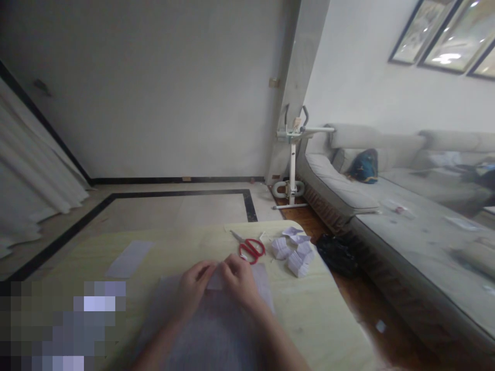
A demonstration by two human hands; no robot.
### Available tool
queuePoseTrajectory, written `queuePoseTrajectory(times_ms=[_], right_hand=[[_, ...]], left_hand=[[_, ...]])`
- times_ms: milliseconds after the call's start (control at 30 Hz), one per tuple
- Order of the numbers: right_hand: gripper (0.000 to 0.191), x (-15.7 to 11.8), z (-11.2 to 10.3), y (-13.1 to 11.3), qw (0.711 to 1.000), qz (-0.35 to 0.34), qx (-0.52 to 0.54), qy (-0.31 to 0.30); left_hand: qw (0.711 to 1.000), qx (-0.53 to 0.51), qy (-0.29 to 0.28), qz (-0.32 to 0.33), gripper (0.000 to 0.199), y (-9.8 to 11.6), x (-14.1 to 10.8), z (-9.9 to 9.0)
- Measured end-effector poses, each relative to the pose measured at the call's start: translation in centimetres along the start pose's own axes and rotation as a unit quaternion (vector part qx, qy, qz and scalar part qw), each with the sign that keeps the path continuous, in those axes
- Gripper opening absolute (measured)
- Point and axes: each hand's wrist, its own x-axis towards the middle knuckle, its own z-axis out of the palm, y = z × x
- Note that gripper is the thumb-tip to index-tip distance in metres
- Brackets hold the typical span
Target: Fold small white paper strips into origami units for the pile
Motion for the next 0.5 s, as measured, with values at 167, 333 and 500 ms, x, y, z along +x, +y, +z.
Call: queuePoseTrajectory(times_ms=[167,333,500], right_hand=[[0.023,0.08,-0.09,-0.09,1.0,-0.005,0.029,0.01],[0.026,0.26,-0.08,0.06,0.999,0.003,0.046,0.028],[0.027,0.26,0.1,0.19,0.998,0.009,0.056,0.024]], left_hand=[[1.0,0.001,0.009,-0.011,0.038,-0.09,-0.17,0.14],[0.998,-0.036,-0.019,-0.046,0.055,-0.07,-0.36,0.32],[0.999,-0.004,-0.039,-0.034,0.037,-0.13,-0.2,0.16]])
